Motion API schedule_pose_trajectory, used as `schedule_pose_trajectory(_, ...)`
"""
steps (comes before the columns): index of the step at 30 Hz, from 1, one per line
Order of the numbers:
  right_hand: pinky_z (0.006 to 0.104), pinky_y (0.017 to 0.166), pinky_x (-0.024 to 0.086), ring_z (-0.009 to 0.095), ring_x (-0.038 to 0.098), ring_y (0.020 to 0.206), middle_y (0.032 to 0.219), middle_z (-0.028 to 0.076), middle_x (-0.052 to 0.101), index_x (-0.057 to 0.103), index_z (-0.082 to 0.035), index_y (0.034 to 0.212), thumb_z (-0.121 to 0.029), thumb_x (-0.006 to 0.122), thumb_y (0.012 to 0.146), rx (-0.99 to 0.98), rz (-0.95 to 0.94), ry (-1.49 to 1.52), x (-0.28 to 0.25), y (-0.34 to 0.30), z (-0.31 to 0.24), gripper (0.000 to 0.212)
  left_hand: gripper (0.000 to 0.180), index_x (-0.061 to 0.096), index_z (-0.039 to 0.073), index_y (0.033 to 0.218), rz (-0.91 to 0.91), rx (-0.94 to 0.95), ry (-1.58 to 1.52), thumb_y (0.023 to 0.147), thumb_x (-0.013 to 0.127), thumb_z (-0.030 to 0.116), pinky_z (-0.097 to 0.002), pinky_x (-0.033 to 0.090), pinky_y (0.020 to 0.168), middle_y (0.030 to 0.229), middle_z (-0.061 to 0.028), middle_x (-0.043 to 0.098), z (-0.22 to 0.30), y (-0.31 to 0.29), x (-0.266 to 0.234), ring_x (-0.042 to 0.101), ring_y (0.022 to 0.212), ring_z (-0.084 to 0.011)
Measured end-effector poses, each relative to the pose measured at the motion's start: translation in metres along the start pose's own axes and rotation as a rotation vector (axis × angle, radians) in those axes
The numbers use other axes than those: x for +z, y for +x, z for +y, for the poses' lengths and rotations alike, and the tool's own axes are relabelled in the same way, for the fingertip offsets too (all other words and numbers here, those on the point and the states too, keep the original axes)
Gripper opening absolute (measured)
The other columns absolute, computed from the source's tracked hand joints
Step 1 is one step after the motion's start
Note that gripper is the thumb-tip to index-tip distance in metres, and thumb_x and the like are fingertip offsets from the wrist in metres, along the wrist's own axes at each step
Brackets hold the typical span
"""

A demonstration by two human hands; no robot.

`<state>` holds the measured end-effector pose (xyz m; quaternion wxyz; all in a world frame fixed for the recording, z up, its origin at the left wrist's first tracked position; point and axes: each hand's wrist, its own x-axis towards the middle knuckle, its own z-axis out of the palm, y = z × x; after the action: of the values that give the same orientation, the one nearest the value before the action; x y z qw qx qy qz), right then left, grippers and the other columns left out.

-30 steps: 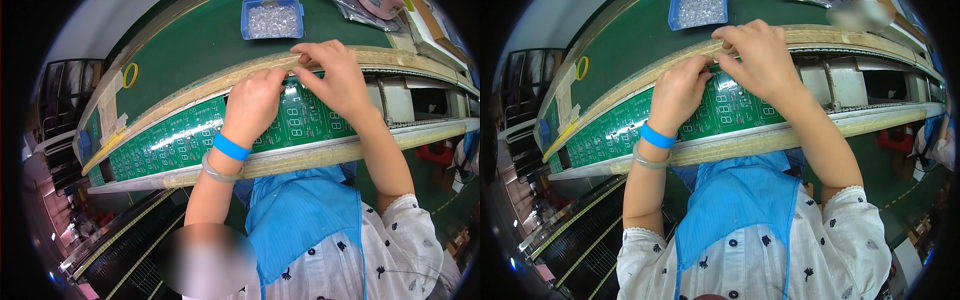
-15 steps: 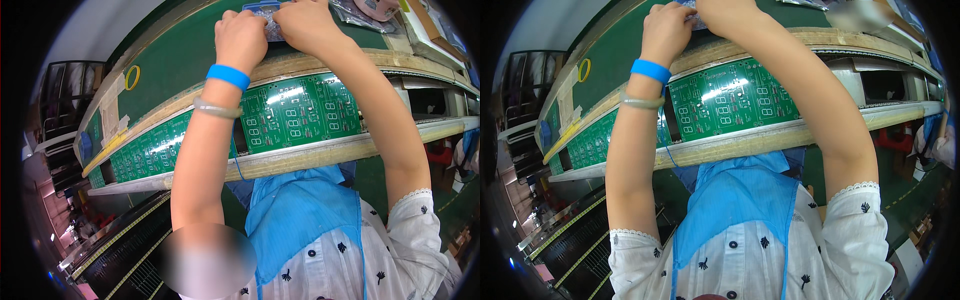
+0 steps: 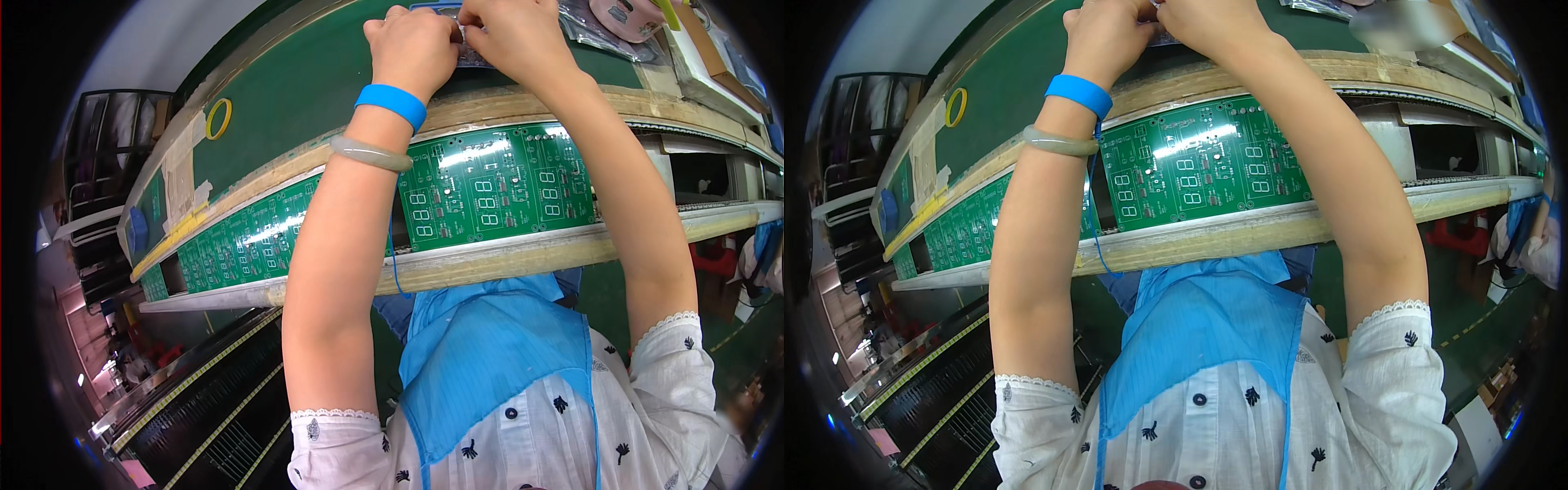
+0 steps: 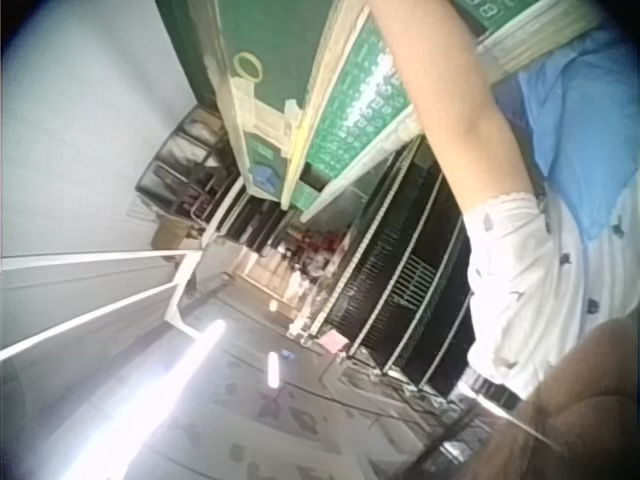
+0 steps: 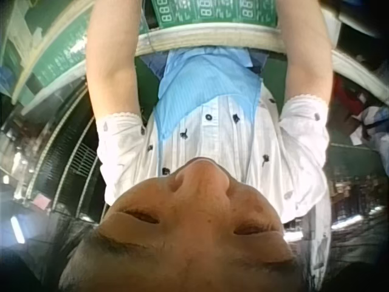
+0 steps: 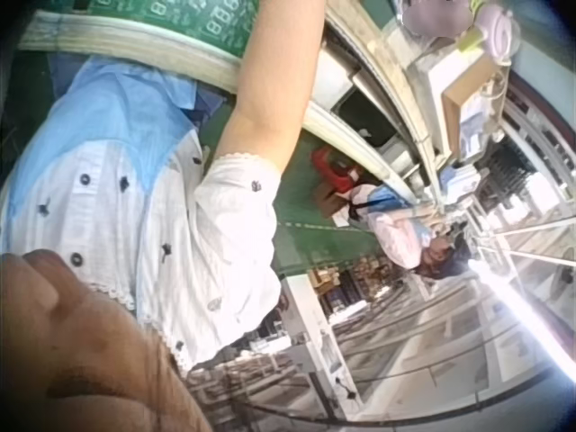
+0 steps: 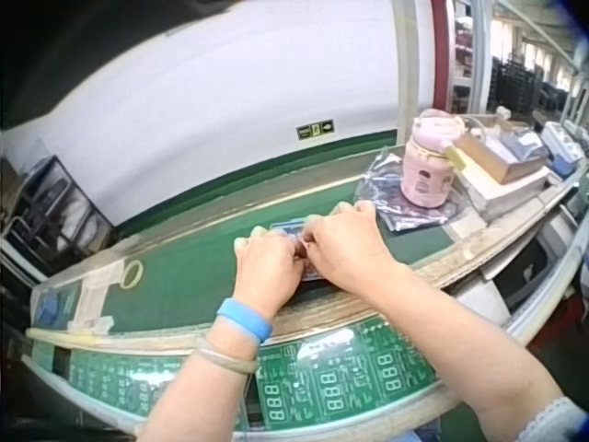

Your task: Manually placing and checking small electronic components on printed circuit boards at an assembly line.

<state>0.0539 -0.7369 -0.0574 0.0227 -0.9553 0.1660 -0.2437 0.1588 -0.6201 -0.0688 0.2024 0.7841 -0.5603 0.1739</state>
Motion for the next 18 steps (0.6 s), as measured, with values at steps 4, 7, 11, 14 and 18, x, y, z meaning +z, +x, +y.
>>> schedule_pose_trajectory(4, 0.0408, 0.08, 0.048, 0.032, 0.067, 0.086, 0.081, 0.012, 0.072, 0.073, -0.006, 0.085, -0.017, 0.065, 0.082, 0.181, -0.01, 0.426, -0.018, 0.0, 0.002, 0.014, 0.01, 0.074, 0.013, 0.085, -0.138, -0.123, 0.001, 0.081, 0.068, 0.02, -0.0486, 0.042, 0.08, 0.089, -0.0115, 0.07, 0.014, 0.008, -0.01, 0.062, 0.094, -0.0317)
schedule_pose_trajectory(7, 0.0343, 0.077, 0.052, 0.031, 0.069, 0.086, 0.085, 0.014, 0.072, 0.072, -0.002, 0.09, -0.015, 0.066, 0.081, 0.265, -0.021, 0.684, -0.022, -0.005, 0.006, 0.016, 0.011, 0.071, 0.009, 0.086, -0.013, -0.109, -0.098, 0.083, 0.068, 0.019, -0.0491, 0.044, 0.077, 0.085, -0.013, 0.07, 0.006, 0.008, -0.002, 0.064, 0.088, -0.034)
schedule_pose_trajectory(11, 0.0355, 0.078, 0.052, 0.031, 0.067, 0.087, 0.089, 0.016, 0.071, 0.072, -0.002, 0.092, -0.015, 0.068, 0.082, 0.223, 0.111, 0.876, -0.03, -0.019, 0.002, 0.017, 0.013, 0.067, 0.005, 0.085, -0.008, -0.19, -0.176, 0.085, 0.068, 0.019, -0.0487, 0.047, 0.077, 0.083, -0.0148, 0.07, 0.006, 0.012, -0.011, 0.065, 0.081, -0.0359)
schedule_pose_trajectory(14, 0.0272, 0.086, 0.049, 0.013, 0.065, 0.096, 0.097, 0.002, 0.071, 0.072, -0.006, 0.108, -0.012, 0.063, 0.095, 0.158, 0.028, 0.965, -0.021, -0.041, 0.013, 0.017, 0.013, 0.068, 0.003, 0.09, 0.053, -0.329, -0.541, 0.086, 0.068, 0.016, -0.0428, 0.051, 0.073, 0.085, -0.016, 0.071, 0.016, 0.003, -0.039, 0.066, 0.076, -0.0369)
schedule_pose_trajectory(18, 0.0232, 0.089, 0.048, 0.008, 0.063, 0.1, 0.099, -0.001, 0.069, 0.071, -0.004, 0.112, -0.013, 0.063, 0.097, 0.234, -0.114, 1.274, -0.026, -0.062, -0.008, 0.019, 0.013, 0.072, 0.003, 0.097, 0.053, -0.476, -0.963, 0.09, 0.068, 0.013, -0.03, 0.051, 0.073, 0.09, -0.0098, 0.072, 0.002, -0.03, -0.053, 0.065, 0.079, -0.0242)
